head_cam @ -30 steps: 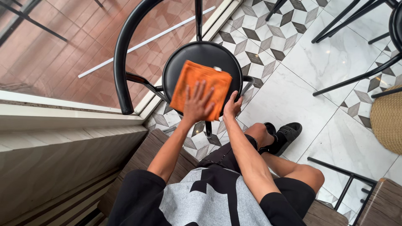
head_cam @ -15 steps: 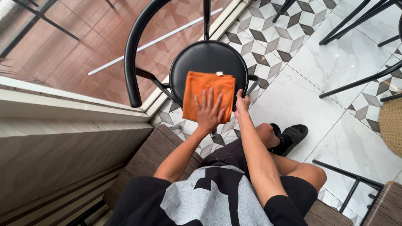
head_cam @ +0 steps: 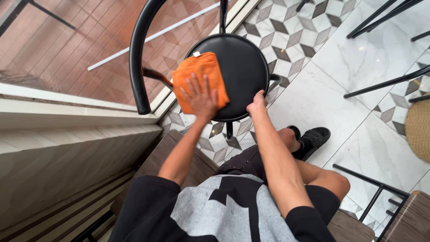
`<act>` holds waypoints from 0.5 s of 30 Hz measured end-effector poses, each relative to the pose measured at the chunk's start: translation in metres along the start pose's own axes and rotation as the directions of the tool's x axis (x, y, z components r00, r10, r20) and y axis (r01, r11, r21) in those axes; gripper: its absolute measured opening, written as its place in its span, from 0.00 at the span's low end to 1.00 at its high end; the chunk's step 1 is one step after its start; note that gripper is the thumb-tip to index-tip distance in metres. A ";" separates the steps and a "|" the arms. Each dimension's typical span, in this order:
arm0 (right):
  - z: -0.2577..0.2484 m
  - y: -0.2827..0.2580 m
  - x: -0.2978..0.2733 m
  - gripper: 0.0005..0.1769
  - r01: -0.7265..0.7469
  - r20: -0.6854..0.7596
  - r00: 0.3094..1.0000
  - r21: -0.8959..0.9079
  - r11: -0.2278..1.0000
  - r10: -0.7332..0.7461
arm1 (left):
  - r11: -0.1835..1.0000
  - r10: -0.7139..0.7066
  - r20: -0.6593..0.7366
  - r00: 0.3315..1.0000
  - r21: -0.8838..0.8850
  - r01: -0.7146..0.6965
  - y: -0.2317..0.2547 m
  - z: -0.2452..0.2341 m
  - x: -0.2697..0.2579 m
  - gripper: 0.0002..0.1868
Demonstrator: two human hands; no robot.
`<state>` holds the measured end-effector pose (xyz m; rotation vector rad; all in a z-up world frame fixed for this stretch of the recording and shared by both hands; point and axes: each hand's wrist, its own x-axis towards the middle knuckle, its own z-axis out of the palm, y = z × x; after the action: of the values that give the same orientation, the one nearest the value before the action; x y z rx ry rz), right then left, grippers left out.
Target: The person moves a wooden chair aside, then wipes a black chair seat and backrest with an orange cloth. The person continues wiping the chair thoroughly, covering the seat and backrest multiple times.
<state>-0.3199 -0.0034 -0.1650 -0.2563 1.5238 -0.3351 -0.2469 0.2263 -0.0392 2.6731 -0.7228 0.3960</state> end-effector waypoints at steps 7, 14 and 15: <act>-0.015 -0.013 0.011 0.42 -0.155 0.585 0.801 -0.006 0.988 0.129 | 0.947 0.305 0.059 0.951 -0.124 -0.296 0.082 0.011 -0.023 0.38; -0.006 -0.021 -0.009 0.51 -0.139 0.047 0.987 -0.219 0.966 0.152 | 0.903 0.388 0.064 0.919 -0.226 -0.365 0.016 0.025 0.041 0.38; -0.004 -0.021 -0.015 0.51 -0.101 0.002 0.994 -0.271 0.957 0.105 | 0.941 0.311 0.039 0.950 -0.154 -0.302 -0.002 0.023 0.049 0.38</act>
<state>-0.3252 -0.0167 -0.1434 -0.3923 1.5595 -0.0399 -0.2011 0.1983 -0.0437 2.4471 -1.1492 0.3223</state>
